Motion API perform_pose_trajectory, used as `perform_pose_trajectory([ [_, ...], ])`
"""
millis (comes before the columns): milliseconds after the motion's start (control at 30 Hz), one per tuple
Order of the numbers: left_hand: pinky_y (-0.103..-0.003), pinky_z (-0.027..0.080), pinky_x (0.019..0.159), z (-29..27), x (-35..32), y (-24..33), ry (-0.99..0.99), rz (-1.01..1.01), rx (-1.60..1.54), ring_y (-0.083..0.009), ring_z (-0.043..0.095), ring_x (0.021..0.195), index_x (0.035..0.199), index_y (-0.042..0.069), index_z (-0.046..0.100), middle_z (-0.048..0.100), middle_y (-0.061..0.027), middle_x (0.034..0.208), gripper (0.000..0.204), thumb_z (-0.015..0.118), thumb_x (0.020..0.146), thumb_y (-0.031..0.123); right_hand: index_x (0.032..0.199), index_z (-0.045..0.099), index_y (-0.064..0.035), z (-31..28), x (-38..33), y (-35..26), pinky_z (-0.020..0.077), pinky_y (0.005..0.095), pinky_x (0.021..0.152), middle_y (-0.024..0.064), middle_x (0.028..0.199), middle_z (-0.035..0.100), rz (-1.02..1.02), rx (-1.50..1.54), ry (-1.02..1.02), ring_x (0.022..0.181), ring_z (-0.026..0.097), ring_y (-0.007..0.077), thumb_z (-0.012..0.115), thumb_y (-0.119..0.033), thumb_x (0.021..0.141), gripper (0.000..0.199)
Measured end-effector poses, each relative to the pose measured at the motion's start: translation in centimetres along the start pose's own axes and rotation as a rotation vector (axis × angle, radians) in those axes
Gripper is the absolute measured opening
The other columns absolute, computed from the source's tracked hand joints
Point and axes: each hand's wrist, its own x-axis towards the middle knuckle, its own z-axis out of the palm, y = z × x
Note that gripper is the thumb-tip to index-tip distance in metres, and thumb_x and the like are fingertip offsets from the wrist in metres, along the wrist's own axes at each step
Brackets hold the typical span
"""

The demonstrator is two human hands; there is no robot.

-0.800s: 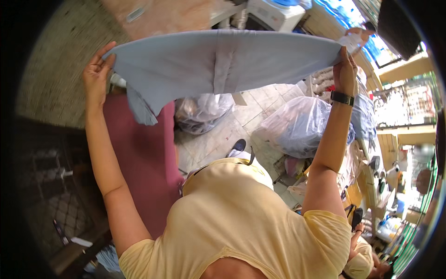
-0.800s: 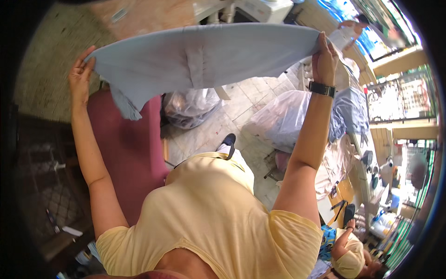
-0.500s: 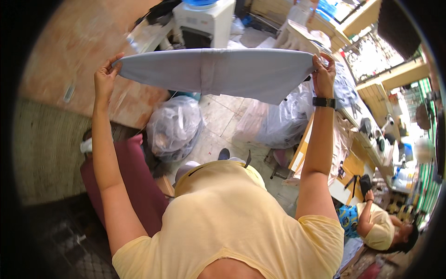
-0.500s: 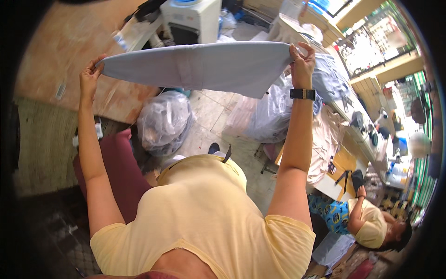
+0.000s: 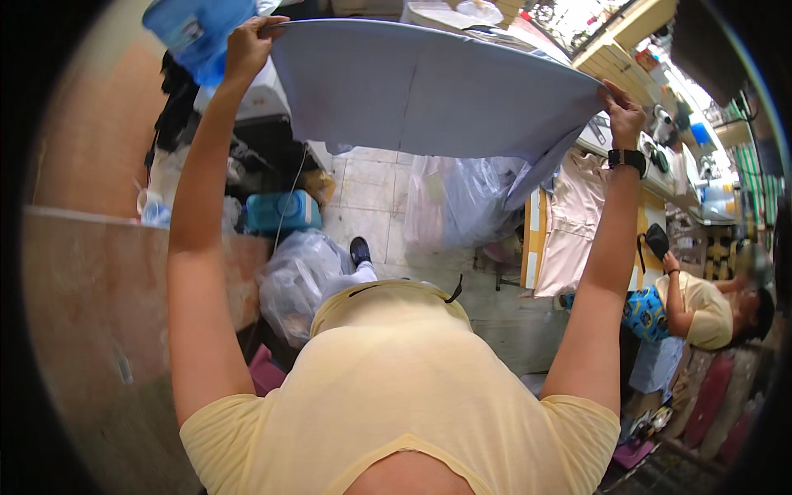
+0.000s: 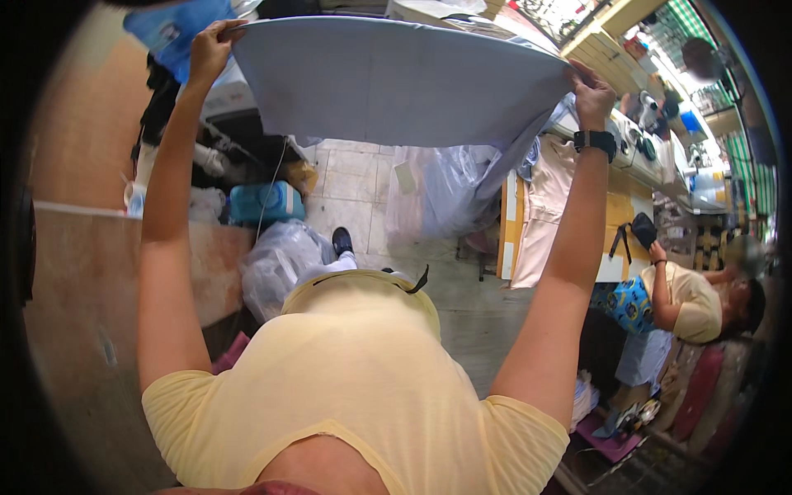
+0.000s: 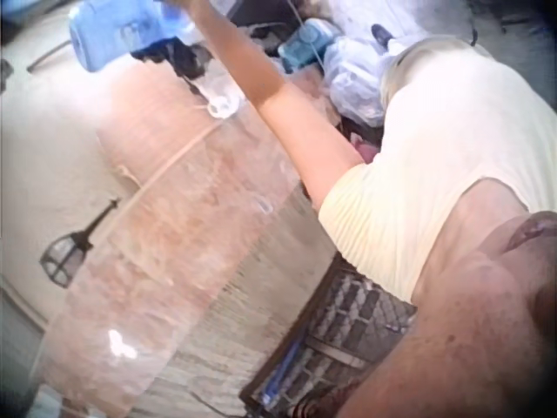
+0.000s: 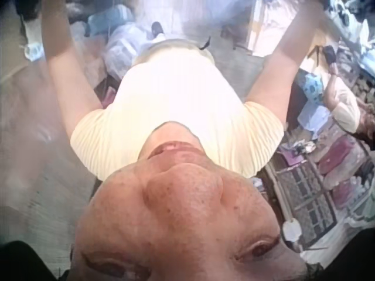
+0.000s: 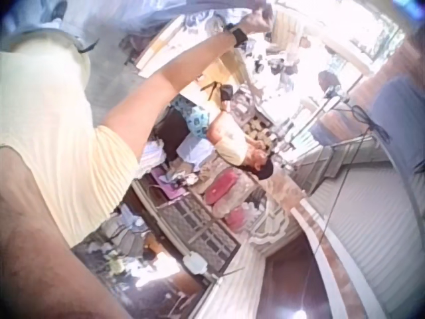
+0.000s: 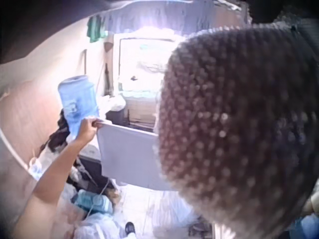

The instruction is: The person irons a blue collared shirt on a padded surface, smoothing the fabric with their hands and using an iron on the front panels and around the buttons.

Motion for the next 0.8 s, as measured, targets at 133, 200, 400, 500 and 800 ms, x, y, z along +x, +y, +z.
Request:
perform_pose_trajectory([
  [133, -0.030, 0.052, 0.074, 5.2, 7.7, -0.7, -0.058, 0.085, -0.119, -0.0214, 0.070, 0.082, 0.103, 0.013, 0.073, 0.073, -0.0106, 0.094, 0.023, 0.068, 0.081, 0.009, 0.107, 0.073, -0.0074, -3.4, 0.9, 0.8, 0.0511, 0.0218, 0.078, 0.0042, 0.099, 0.073, 0.058, -0.074, 0.155, 0.086, 0.066, 0.0089, 0.067, 0.003, 0.084, 0.026],
  [200, -0.031, 0.055, 0.072, 7.6, 10.9, -0.2, -0.054, 0.128, -0.230, -0.0229, 0.071, 0.081, 0.094, 0.003, 0.073, 0.073, -0.0143, 0.086, 0.026, 0.058, 0.075, -0.007, 0.107, 0.073, -0.0074, -3.6, 0.3, 0.1, 0.0496, 0.0197, 0.074, 0.0027, 0.098, 0.073, 0.114, 0.021, 0.230, 0.081, 0.064, 0.0060, 0.066, 0.004, 0.084, 0.027],
  [400, -0.032, 0.053, 0.073, 13.8, 17.3, -0.6, -0.049, 0.212, -0.280, -0.0225, 0.070, 0.080, 0.098, 0.009, 0.073, 0.072, -0.0110, 0.089, 0.022, 0.067, 0.078, 0.008, 0.108, 0.073, -0.0080, -4.2, -1.3, 0.3, 0.0442, 0.0195, 0.059, -0.0030, 0.086, 0.070, 0.188, -0.261, 0.377, 0.065, 0.055, 0.0021, 0.067, 0.002, 0.083, 0.027],
  [500, -0.034, 0.053, 0.078, 16.7, 19.1, -1.6, -0.006, 0.279, -0.242, -0.0238, 0.070, 0.084, 0.097, 0.014, 0.076, 0.073, -0.0088, 0.092, 0.023, 0.077, 0.074, 0.018, 0.101, 0.075, -0.0088, -2.2, -3.2, -0.3, 0.0427, 0.0217, 0.057, -0.0027, 0.072, 0.066, 0.138, -0.436, 0.469, 0.063, 0.054, 0.0039, 0.074, -0.002, 0.078, 0.024],
  [800, -0.034, 0.052, 0.074, 26.9, 25.1, -2.7, -0.087, 0.290, -0.221, -0.0268, 0.067, 0.078, 0.085, 0.009, 0.072, 0.069, -0.0091, 0.085, 0.009, 0.071, 0.077, 0.006, 0.083, 0.055, -0.0040, 7.4, -8.2, -2.6, 0.0446, 0.0273, 0.055, 0.0048, 0.094, 0.058, 0.066, -0.716, 0.510, 0.061, 0.053, 0.0144, 0.064, 0.008, 0.080, 0.015],
])
